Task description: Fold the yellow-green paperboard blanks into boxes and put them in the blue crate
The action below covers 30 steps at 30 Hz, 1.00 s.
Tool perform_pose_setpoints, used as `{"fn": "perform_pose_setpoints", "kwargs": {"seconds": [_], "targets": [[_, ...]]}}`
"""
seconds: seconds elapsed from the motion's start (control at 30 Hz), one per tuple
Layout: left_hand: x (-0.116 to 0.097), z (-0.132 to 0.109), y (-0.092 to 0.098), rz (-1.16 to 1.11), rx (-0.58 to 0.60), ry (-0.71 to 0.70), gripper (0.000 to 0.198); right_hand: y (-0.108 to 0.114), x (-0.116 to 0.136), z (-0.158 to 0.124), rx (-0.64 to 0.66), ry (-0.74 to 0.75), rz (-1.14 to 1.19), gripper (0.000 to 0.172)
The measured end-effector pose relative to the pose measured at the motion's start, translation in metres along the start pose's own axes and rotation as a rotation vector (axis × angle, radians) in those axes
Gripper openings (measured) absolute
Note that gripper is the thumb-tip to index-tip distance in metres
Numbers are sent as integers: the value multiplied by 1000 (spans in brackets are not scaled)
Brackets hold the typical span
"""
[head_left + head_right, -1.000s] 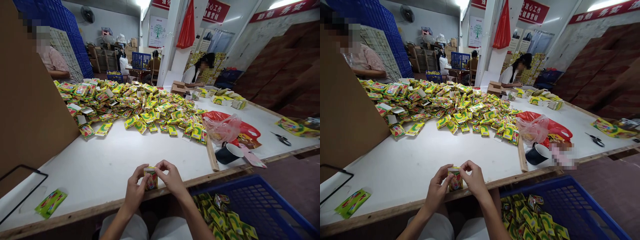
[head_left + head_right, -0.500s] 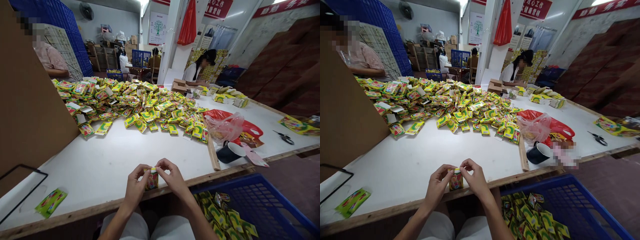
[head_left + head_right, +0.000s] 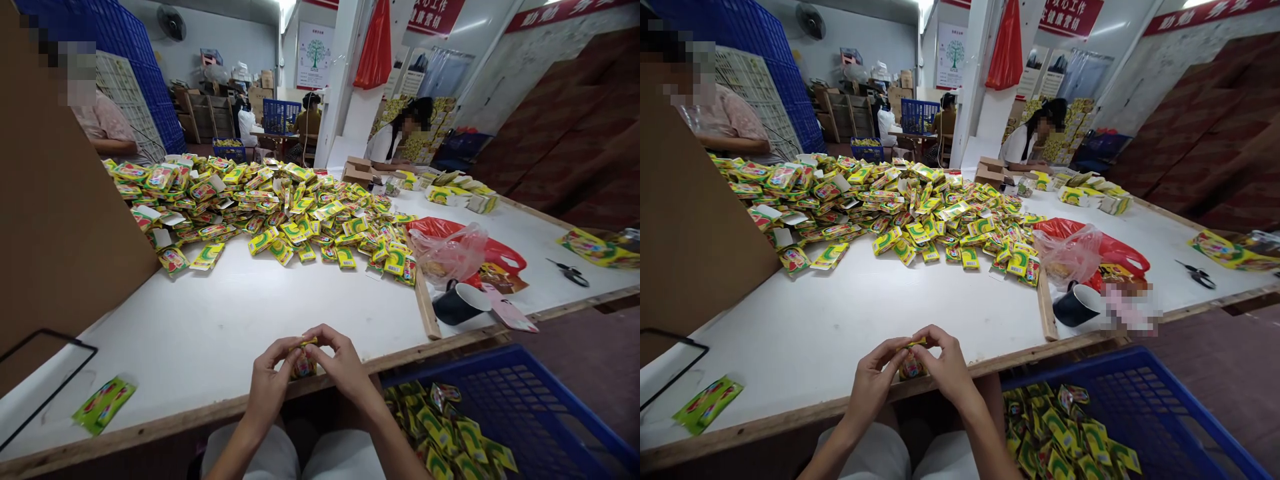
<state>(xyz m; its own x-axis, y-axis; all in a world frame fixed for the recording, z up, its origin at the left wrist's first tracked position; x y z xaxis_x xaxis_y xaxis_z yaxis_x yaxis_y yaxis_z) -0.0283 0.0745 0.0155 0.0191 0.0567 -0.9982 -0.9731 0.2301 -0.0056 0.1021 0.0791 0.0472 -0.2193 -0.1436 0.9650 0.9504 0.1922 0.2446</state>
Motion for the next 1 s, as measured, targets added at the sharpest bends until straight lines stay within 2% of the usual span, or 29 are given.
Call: {"fn": "perform_pose_setpoints", "kwargs": {"seconds": [0.17,0.33,0.5,0.67,0.77,0.83,0.87,0.93,1.0], "targets": [[-3,0,-2,19,19,-30,18,0,-9,-3,-93,30,98,7],[4,-2,1,8,-16,-9,23,-3,-13,-11,-184,42,158,9],[-4,-6,4,40,-61,-116,10,-3,-17,-22,-274,41,163,6],[-11,-5,-3,29,0,-137,15,3,-17,-31,-349,58,131,13],[-27,-7,-15,19,58,-217,13,4,-6,-35,-339,106,111,8],[-41,-7,-27,25,124,-276,14,17,7,-43,-364,134,63,9],[-48,-5,-35,43,170,-300,15,31,14,-51,-400,142,21,10],[-61,7,-46,114,259,-340,20,71,27,-75,-482,116,-120,10],[-67,36,-44,237,274,-354,32,121,28,-103,-529,-24,-333,14]]}}
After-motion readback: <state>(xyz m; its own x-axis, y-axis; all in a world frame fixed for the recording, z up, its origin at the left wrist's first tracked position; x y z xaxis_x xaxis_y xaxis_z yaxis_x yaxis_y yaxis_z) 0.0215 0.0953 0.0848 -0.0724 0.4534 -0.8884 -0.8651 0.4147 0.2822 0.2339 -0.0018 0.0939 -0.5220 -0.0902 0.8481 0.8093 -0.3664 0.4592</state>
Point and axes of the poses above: each hand's wrist, its own z-axis towards the middle knuckle, its own y-axis out of the back of the hand, x = y × z, the point moved 10 cm from there along z, towards the middle knuckle, and after that the axes turned 6 degrees about x, right-handed, at the moved point
